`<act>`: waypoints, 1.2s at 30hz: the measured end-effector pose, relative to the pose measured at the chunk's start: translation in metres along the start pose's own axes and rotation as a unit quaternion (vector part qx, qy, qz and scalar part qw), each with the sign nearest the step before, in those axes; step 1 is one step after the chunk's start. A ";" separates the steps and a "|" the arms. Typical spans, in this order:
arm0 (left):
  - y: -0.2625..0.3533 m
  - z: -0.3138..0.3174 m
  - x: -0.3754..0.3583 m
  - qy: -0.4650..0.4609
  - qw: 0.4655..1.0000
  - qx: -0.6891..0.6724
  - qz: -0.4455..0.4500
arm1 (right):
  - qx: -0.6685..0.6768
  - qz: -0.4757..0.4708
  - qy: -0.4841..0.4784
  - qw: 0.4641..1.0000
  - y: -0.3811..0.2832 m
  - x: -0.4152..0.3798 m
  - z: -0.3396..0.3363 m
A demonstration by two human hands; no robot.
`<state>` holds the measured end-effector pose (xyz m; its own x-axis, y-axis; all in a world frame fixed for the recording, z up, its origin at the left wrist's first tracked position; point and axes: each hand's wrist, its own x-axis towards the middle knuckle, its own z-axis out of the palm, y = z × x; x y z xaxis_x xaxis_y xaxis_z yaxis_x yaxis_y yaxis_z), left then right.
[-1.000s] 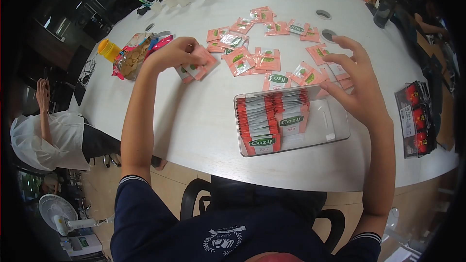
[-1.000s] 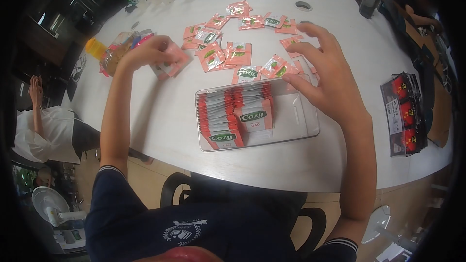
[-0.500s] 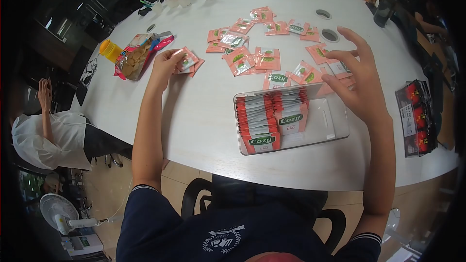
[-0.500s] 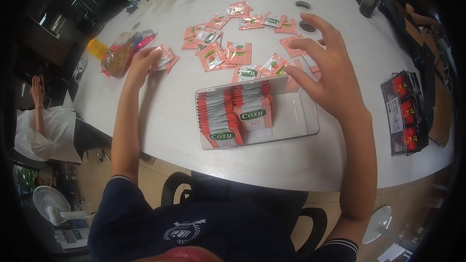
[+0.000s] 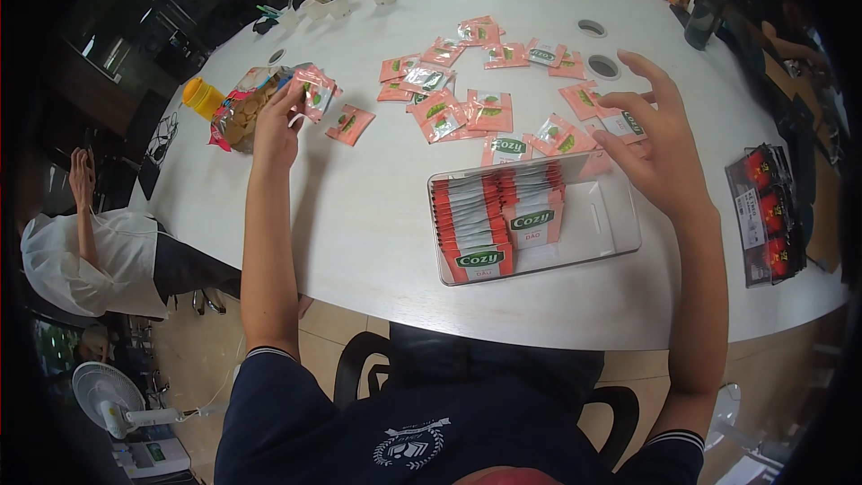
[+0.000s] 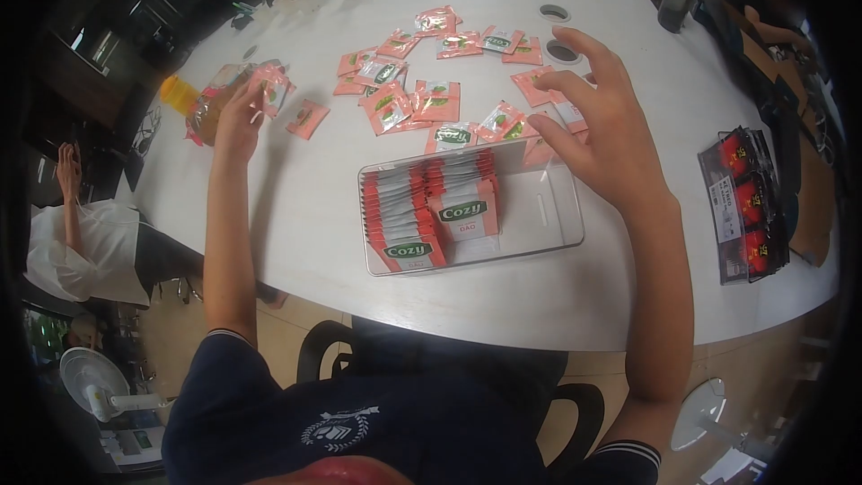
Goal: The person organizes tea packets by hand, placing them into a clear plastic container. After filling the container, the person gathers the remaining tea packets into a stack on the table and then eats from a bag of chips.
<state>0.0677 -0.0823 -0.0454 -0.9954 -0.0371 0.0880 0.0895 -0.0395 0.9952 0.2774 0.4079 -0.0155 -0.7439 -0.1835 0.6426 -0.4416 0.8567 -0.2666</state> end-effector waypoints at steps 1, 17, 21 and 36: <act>-0.006 -0.004 0.003 0.032 0.999 -0.014 -0.008 | -0.001 0.001 -0.001 1.000 0.000 0.000 0.000; 0.064 0.141 -0.069 -0.192 0.948 -0.249 0.046 | 0.215 0.083 -0.101 0.968 -0.090 0.154 0.058; 0.061 0.147 -0.087 -0.248 0.939 -0.235 0.043 | 0.288 0.097 -0.115 0.946 -0.093 0.170 0.064; -0.026 0.014 0.008 -0.102 0.871 0.481 -0.010 | 0.144 0.056 -0.012 0.988 -0.057 0.106 -0.072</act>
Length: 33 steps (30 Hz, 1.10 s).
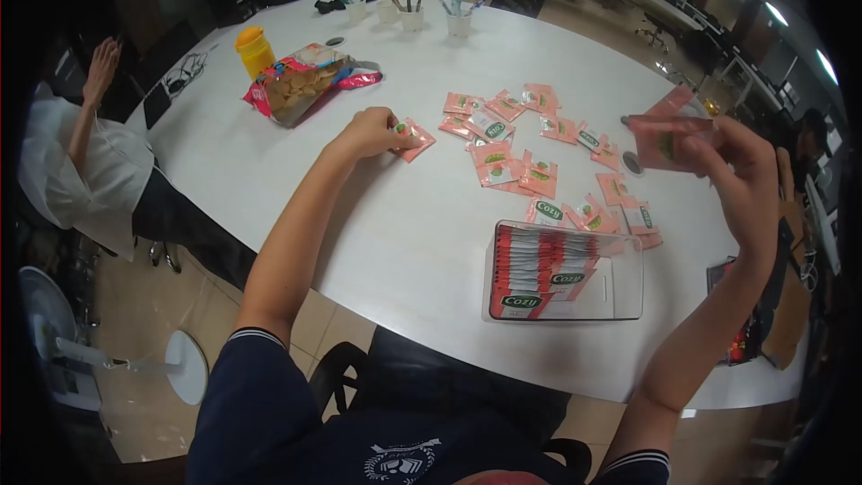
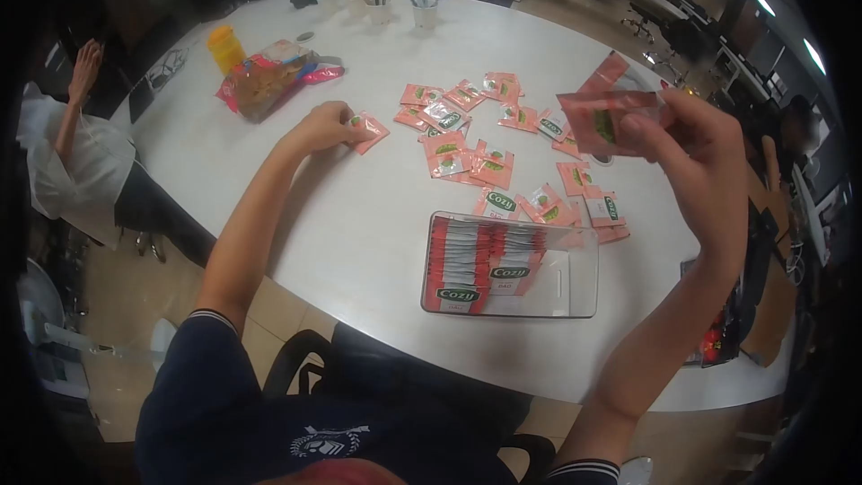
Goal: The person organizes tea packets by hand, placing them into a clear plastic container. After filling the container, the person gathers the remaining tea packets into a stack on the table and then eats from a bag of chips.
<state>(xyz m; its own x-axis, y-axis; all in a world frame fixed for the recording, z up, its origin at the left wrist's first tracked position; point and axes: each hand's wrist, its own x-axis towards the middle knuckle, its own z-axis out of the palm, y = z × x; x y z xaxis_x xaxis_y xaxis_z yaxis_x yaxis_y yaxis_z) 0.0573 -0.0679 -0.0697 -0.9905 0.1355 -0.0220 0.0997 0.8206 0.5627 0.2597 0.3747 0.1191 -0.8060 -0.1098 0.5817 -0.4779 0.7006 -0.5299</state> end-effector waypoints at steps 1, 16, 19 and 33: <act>0.002 0.000 0.003 -0.007 1.000 -0.018 0.005 | -0.009 -0.011 0.009 1.000 0.000 -0.001 -0.003; 0.275 -0.011 -0.059 -0.229 0.803 -0.388 0.390 | 0.001 -0.071 -0.076 0.995 -0.009 -0.004 -0.019; 0.282 0.005 -0.065 -0.234 0.763 -0.464 0.385 | -0.011 -0.081 -0.049 0.995 -0.007 -0.003 -0.016; 0.281 0.008 -0.074 -0.385 0.684 -0.528 0.323 | -0.201 -0.267 0.153 0.930 -0.013 0.007 0.013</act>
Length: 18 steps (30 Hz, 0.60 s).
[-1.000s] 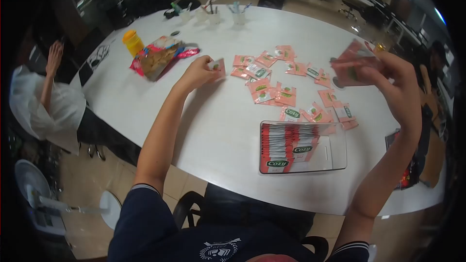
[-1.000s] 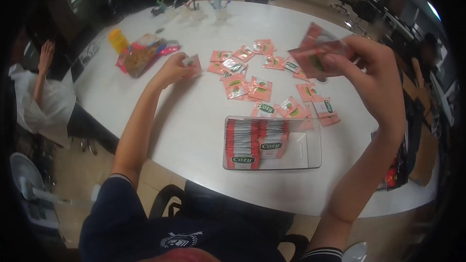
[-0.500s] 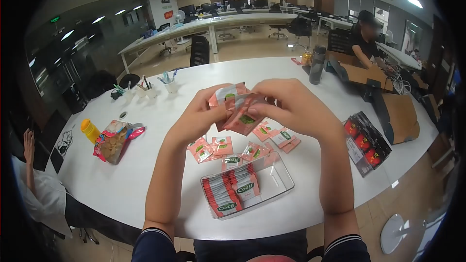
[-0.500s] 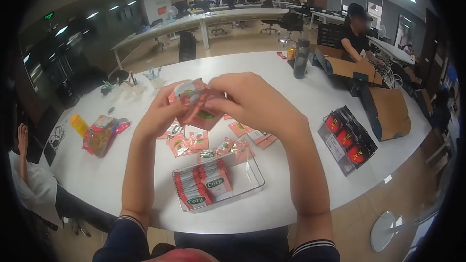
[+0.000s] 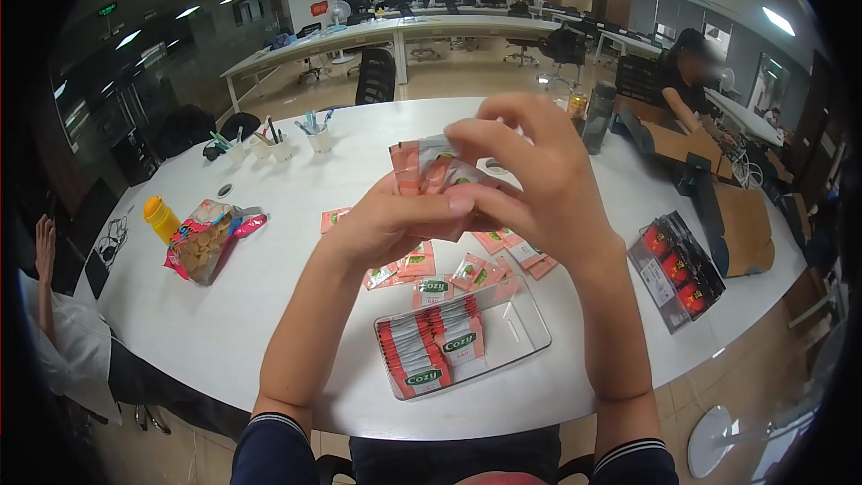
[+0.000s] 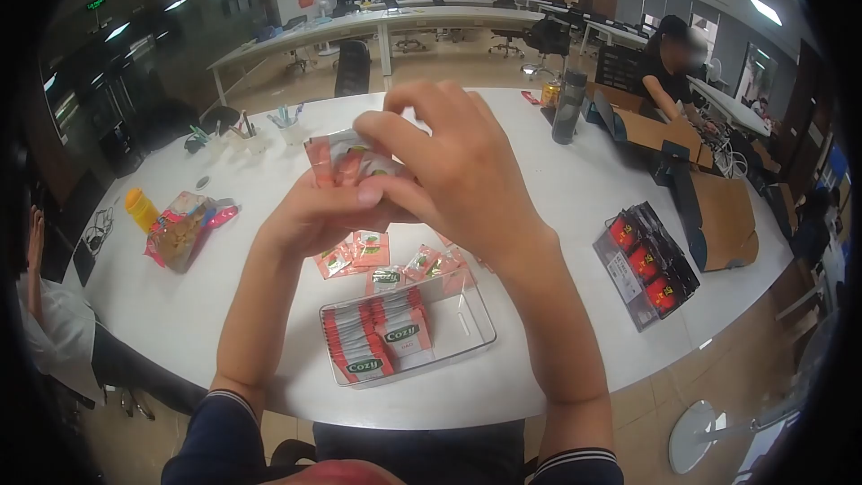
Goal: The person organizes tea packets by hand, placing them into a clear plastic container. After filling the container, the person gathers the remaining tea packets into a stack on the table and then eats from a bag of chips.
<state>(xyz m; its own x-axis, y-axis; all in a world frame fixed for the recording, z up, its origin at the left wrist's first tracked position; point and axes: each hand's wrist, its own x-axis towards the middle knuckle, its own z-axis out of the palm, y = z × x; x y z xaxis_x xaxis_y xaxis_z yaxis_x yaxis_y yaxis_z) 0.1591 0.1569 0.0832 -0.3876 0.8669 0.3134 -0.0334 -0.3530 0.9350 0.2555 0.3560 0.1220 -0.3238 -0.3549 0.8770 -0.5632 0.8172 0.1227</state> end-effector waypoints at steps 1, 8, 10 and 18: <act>0.000 -0.005 -0.002 -0.015 1.000 -0.007 -0.016 | -0.009 -0.008 0.025 1.000 -0.001 0.001 0.003; 0.014 0.009 -0.002 0.038 0.997 -0.067 0.004 | 0.052 0.008 -0.039 0.998 -0.009 0.003 -0.003; 0.009 0.013 -0.004 0.088 0.992 -0.084 0.017 | 0.008 0.001 -0.076 0.997 -0.016 0.002 0.002; -0.002 0.005 -0.002 0.091 0.995 0.035 0.003 | -0.032 -0.006 -0.090 0.995 -0.017 0.001 0.013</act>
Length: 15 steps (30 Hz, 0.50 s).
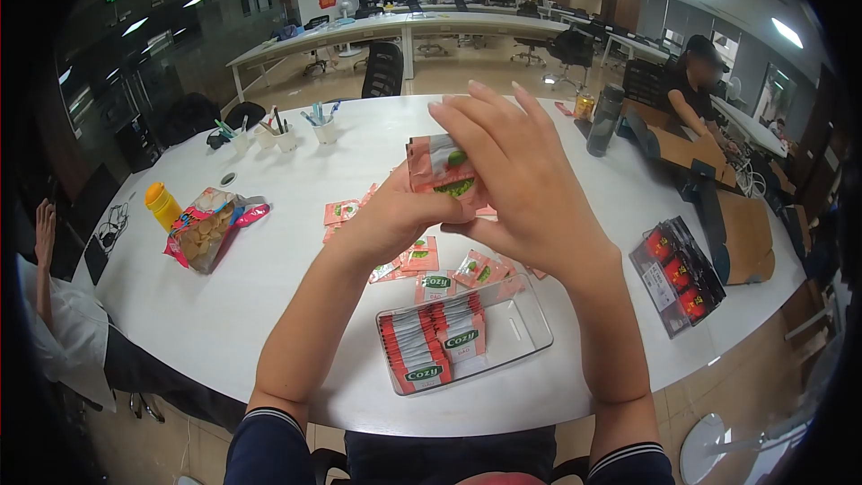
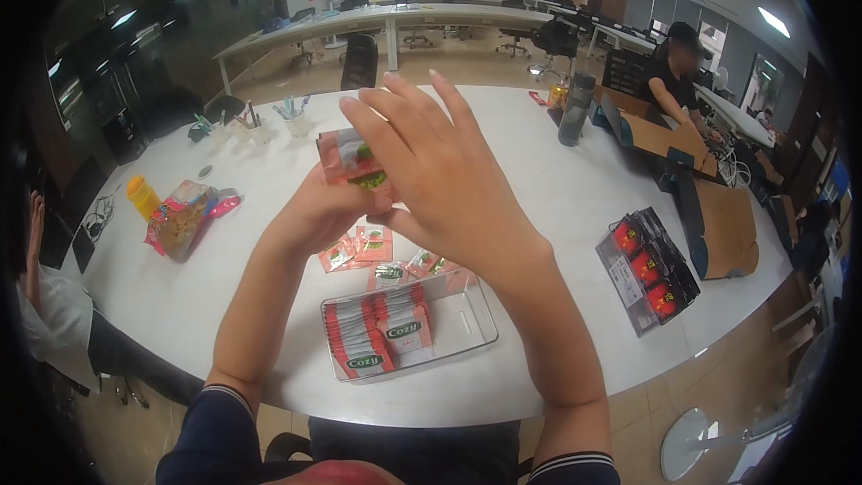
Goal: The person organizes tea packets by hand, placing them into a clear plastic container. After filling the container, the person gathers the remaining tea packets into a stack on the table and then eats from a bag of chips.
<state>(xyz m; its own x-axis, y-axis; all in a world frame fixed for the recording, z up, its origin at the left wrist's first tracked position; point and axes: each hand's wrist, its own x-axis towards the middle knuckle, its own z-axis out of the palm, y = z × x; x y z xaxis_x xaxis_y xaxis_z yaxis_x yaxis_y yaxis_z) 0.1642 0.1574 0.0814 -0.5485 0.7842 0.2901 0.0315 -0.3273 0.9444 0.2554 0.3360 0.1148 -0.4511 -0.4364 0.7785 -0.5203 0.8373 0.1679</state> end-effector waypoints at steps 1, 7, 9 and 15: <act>-0.001 0.000 0.000 0.001 1.000 -0.003 0.000 | 0.000 -0.004 0.002 1.000 0.000 0.000 0.002; 0.004 0.015 0.000 0.016 0.999 -0.024 0.026 | 0.009 -0.004 -0.010 1.000 0.000 -0.002 0.004; 0.004 0.020 0.000 0.053 0.996 -0.063 0.045 | 0.045 -0.001 0.001 0.999 0.002 -0.001 0.002; 0.009 -0.009 0.010 0.021 0.992 -0.087 0.091 | 0.149 0.302 -0.064 0.940 0.110 -0.048 0.018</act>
<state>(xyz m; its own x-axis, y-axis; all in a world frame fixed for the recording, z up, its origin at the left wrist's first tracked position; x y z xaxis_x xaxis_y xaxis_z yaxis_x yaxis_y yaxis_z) 0.1513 0.1581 0.0914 -0.5814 0.6825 0.4429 -0.0096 -0.5500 0.8351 0.2066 0.4433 0.0856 -0.8030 0.0357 0.5949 -0.3132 0.8239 -0.4722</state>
